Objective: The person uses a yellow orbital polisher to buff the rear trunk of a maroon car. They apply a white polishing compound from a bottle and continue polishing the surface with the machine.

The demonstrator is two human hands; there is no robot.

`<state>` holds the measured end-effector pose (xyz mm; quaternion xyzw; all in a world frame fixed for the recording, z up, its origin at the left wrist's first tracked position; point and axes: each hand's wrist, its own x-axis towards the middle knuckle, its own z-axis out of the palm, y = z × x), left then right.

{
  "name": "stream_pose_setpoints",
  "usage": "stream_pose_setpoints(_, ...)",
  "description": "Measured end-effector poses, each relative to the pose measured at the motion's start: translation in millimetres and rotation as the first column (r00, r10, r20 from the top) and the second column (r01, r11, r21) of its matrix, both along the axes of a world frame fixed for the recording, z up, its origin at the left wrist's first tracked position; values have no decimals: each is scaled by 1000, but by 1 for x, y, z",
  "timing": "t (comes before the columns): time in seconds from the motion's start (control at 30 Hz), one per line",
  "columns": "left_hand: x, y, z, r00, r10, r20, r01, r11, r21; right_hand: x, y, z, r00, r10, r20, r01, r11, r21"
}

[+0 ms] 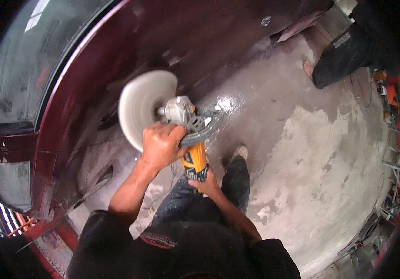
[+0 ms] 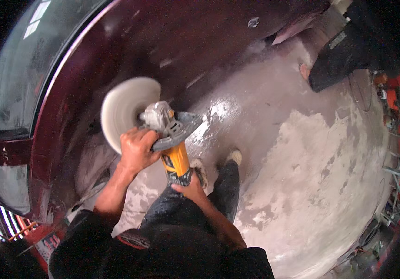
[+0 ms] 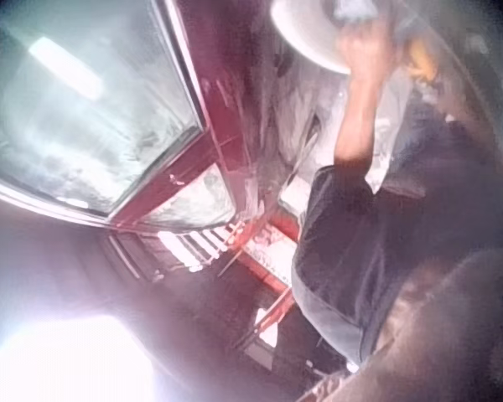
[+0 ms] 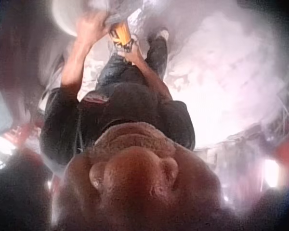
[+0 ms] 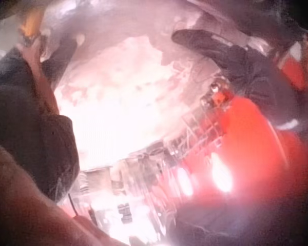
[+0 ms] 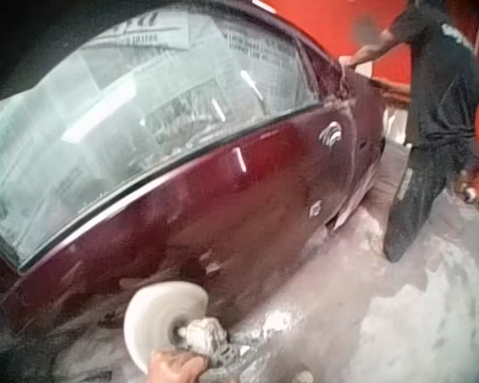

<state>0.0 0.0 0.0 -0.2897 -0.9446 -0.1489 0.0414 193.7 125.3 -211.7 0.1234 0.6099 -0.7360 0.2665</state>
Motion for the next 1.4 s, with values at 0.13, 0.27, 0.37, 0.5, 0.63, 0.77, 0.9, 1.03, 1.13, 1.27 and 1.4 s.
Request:
stream_pose_setpoints(0.13,-32,25,14,998,-4,-68,6,1000,25,-39,29,10,993,-19,-119,28,997,76)
stream_pose_setpoints(0.27,-66,71,21,991,14,-132,-8,999,48,-90,87,18,988,-15,-154,24,998,60)
stream_pose_setpoints(0.37,-102,122,32,986,7,-166,4,998,67,-139,144,27,986,16,-166,-6,998,62)
stream_pose_setpoints(0.5,-162,200,40,980,4,-200,12,997,79,-205,223,37,980,-4,-197,23,995,94)
stream_pose_setpoints(0.63,-223,266,33,972,-40,-233,70,990,123,-258,286,41,964,-116,-237,141,986,93)
stream_pose_setpoints(0.77,-280,320,24,973,-63,-222,109,973,202,-307,325,34,948,-272,-163,264,962,-68)
stream_pose_setpoints(0.9,-304,358,22,984,-21,-175,60,975,216,-330,349,25,955,-287,-72,293,952,90)
stream_pose_setpoints(1.03,-293,344,19,966,62,-251,7,964,267,-322,341,24,960,-281,-23,281,959,39)
stream_pose_setpoints(1.13,-266,310,18,948,67,-312,27,957,287,-295,312,30,959,-260,-110,271,958,91)
stream_pose_setpoints(1.27,-213,228,27,929,81,-361,58,932,358,-252,254,42,957,-144,-251,186,971,151)
stream_pose_setpoints(1.4,-137,145,55,940,119,-321,-3,941,338,-199,189,69,949,-15,-316,112,950,293)
